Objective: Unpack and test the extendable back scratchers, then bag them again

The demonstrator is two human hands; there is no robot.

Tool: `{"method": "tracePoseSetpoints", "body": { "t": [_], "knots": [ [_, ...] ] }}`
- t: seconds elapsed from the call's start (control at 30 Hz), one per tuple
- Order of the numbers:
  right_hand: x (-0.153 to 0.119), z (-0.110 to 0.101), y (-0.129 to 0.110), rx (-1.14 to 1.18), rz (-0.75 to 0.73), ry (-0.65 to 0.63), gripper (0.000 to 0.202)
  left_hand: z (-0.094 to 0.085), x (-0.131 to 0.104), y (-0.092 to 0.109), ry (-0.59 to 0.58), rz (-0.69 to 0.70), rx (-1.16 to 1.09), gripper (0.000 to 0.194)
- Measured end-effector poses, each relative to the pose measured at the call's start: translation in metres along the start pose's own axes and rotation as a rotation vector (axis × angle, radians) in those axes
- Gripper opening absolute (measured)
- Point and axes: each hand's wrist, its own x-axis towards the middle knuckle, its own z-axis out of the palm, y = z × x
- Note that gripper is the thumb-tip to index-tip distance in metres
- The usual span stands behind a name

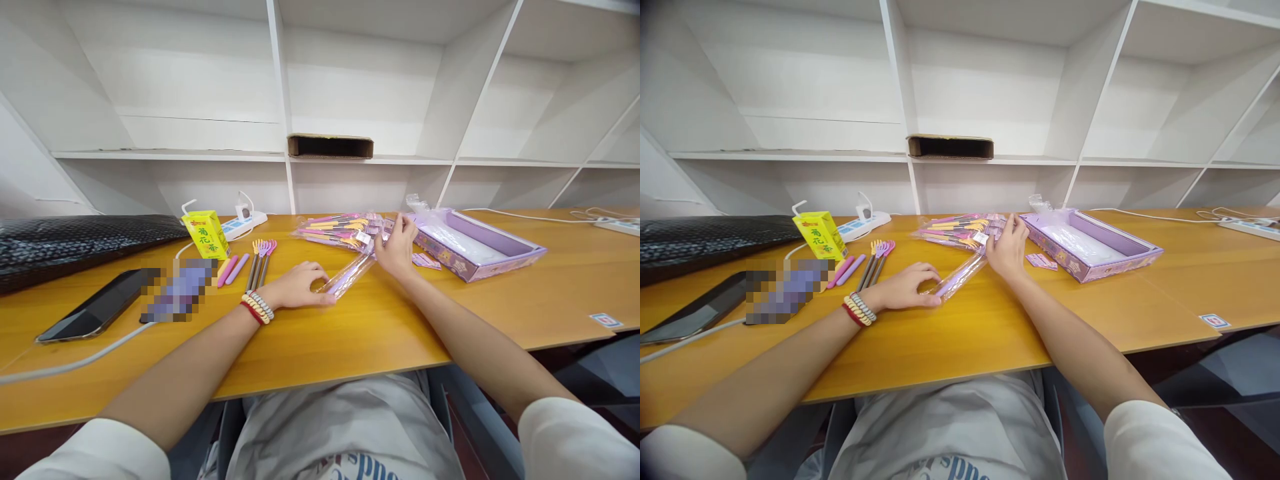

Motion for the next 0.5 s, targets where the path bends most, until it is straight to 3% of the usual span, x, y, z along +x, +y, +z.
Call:
{"method": "tracePoseSetpoints", "body": {
  "t": [0.17,0.27,0.37,0.5],
  "knots": [
    [0.004,0.0,0.0,0.227,0.021,0.058,0.059,0.004,0.002,-0.004,0.06,-0.078,0.136,0.045],
    [0.011,-0.001,0.005,0.392,0.19,0.093,0.054,0.007,0.002,-0.016,0.182,-0.214,0.235,0.039],
    [0.017,-0.001,0.013,0.607,0.402,0.056,0.043,0.009,0.001,-0.027,0.299,-0.351,0.337,0.047],
    [0.018,0.0,0.015,0.906,0.633,-0.034,0.027,0.011,0.001,-0.033,0.25,-0.4,0.338,0.04]
  ]
}}
